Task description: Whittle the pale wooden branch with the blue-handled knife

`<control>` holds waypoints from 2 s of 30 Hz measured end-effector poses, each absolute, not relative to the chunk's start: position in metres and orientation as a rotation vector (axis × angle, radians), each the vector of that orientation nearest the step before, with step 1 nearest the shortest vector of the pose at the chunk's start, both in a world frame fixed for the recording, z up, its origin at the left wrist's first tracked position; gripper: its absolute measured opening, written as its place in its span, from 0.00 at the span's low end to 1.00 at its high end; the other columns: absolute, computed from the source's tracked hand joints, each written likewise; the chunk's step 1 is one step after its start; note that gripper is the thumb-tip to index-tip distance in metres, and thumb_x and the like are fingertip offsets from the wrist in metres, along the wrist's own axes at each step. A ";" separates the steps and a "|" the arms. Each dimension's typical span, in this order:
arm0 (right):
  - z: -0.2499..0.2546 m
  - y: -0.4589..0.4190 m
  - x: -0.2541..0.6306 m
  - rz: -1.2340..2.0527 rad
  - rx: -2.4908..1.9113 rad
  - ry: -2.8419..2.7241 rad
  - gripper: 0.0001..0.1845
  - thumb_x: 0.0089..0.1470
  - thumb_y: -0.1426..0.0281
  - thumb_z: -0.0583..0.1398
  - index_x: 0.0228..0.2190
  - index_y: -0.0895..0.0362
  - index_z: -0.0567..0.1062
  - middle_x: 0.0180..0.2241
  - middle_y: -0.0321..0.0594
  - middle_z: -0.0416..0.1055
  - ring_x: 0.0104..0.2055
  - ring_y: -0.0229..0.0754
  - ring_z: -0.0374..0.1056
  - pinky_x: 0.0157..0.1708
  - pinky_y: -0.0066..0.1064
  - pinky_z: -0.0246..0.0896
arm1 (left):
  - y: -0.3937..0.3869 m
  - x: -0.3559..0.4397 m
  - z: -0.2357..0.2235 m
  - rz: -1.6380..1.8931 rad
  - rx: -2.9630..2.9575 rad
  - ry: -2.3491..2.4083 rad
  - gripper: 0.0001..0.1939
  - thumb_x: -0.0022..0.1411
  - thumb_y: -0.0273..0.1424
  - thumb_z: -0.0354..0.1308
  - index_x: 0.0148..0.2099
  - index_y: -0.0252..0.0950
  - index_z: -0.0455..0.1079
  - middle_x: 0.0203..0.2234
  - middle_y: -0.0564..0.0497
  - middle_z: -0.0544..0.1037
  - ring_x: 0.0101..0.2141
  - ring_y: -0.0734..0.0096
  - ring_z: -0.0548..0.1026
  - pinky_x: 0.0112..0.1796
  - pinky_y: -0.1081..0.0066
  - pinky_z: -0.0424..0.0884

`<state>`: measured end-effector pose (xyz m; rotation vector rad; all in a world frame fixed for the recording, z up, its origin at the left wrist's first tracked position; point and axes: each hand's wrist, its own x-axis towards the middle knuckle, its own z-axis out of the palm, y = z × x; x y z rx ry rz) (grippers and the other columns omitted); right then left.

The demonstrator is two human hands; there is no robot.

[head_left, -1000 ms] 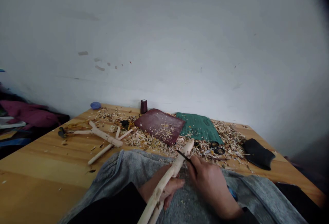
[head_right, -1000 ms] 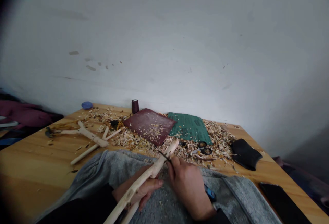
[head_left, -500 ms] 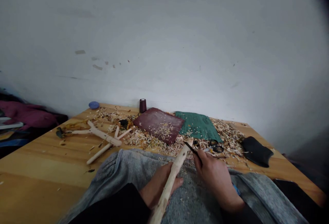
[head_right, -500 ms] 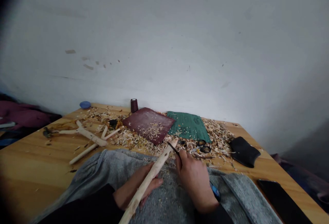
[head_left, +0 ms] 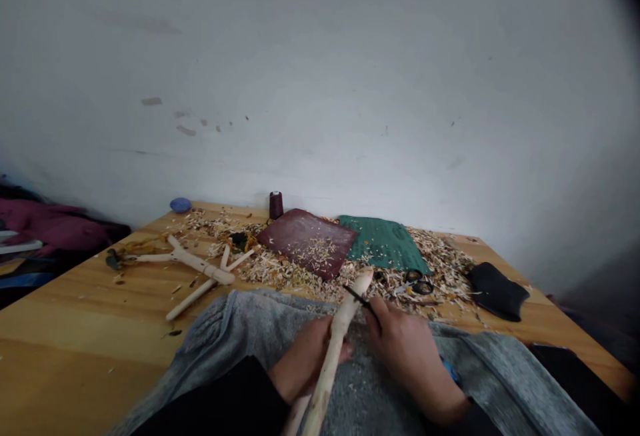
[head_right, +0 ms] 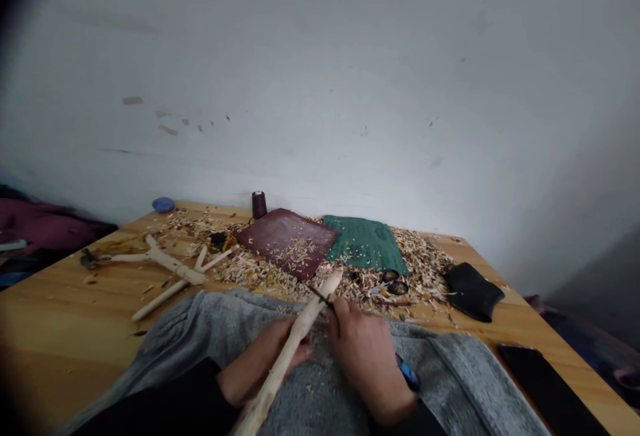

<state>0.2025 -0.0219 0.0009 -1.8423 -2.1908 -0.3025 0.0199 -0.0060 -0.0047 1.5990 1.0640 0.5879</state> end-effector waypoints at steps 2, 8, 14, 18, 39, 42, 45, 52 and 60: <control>0.000 -0.017 0.210 -0.368 -1.933 -2.118 0.08 0.61 0.67 0.53 0.31 0.54 0.68 0.27 0.37 0.74 0.24 0.41 0.70 0.21 0.31 0.40 | -0.007 0.020 -0.003 0.569 1.589 1.083 0.08 0.48 0.34 0.58 0.25 0.37 0.64 0.18 0.56 0.66 0.22 0.72 0.65 0.23 0.72 0.58; -0.001 -0.026 0.201 -0.151 -1.667 -2.314 0.08 0.62 0.68 0.51 0.32 0.53 0.68 0.26 0.36 0.73 0.26 0.40 0.70 0.24 0.31 0.45 | -0.009 0.019 0.004 0.515 1.505 1.083 0.07 0.49 0.34 0.53 0.23 0.38 0.61 0.10 0.60 0.60 0.12 0.76 0.58 0.15 0.74 0.53; 0.001 -0.031 0.192 -0.074 -1.614 -2.362 0.09 0.62 0.67 0.51 0.32 0.53 0.68 0.27 0.36 0.74 0.27 0.41 0.70 0.25 0.31 0.46 | -0.008 0.019 0.005 0.515 1.471 1.092 0.05 0.47 0.30 0.50 0.21 0.39 0.60 0.09 0.59 0.59 0.11 0.77 0.56 0.14 0.75 0.50; 0.002 -0.026 0.199 -0.212 -1.807 -2.270 0.08 0.61 0.67 0.52 0.32 0.54 0.69 0.26 0.38 0.74 0.25 0.43 0.70 0.23 0.32 0.43 | -0.008 0.019 0.003 0.492 1.446 1.121 0.03 0.45 0.30 0.51 0.21 0.39 0.61 0.08 0.60 0.58 0.11 0.77 0.56 0.13 0.75 0.49; 0.006 -0.036 0.189 -0.082 -1.684 -2.391 0.06 0.59 0.69 0.53 0.33 0.52 0.71 0.28 0.36 0.75 0.29 0.43 0.71 0.25 0.32 0.46 | -0.005 0.020 -0.001 0.540 1.700 1.096 0.05 0.46 0.28 0.52 0.22 0.35 0.67 0.20 0.56 0.68 0.25 0.73 0.65 0.27 0.73 0.60; 0.007 -0.033 0.191 -0.104 -1.747 -2.358 0.07 0.60 0.69 0.53 0.34 0.53 0.71 0.28 0.37 0.76 0.28 0.43 0.71 0.25 0.32 0.46 | -0.005 0.020 -0.004 0.516 1.707 1.145 0.06 0.48 0.28 0.51 0.22 0.35 0.66 0.17 0.57 0.66 0.21 0.74 0.63 0.23 0.73 0.57; 0.008 -0.030 0.195 -0.118 -1.811 -2.329 0.08 0.61 0.69 0.52 0.34 0.54 0.70 0.28 0.38 0.76 0.27 0.43 0.72 0.24 0.32 0.46 | -0.006 0.019 -0.004 0.488 1.718 1.161 0.05 0.47 0.27 0.51 0.22 0.36 0.64 0.15 0.58 0.63 0.19 0.74 0.62 0.22 0.73 0.55; 0.008 -0.032 0.196 -0.100 -1.732 -2.378 0.08 0.61 0.69 0.52 0.35 0.54 0.71 0.28 0.37 0.76 0.27 0.43 0.72 0.24 0.32 0.46 | -0.006 0.019 -0.002 0.464 1.753 1.150 0.06 0.47 0.26 0.50 0.20 0.37 0.62 0.13 0.58 0.63 0.18 0.75 0.61 0.21 0.74 0.54; 0.004 -0.033 0.191 -0.137 -1.753 -2.360 0.08 0.60 0.69 0.52 0.34 0.53 0.71 0.28 0.38 0.75 0.27 0.42 0.71 0.24 0.32 0.45 | -0.005 0.019 -0.008 0.499 1.753 1.148 0.05 0.47 0.26 0.50 0.23 0.36 0.66 0.16 0.57 0.66 0.21 0.72 0.65 0.23 0.74 0.58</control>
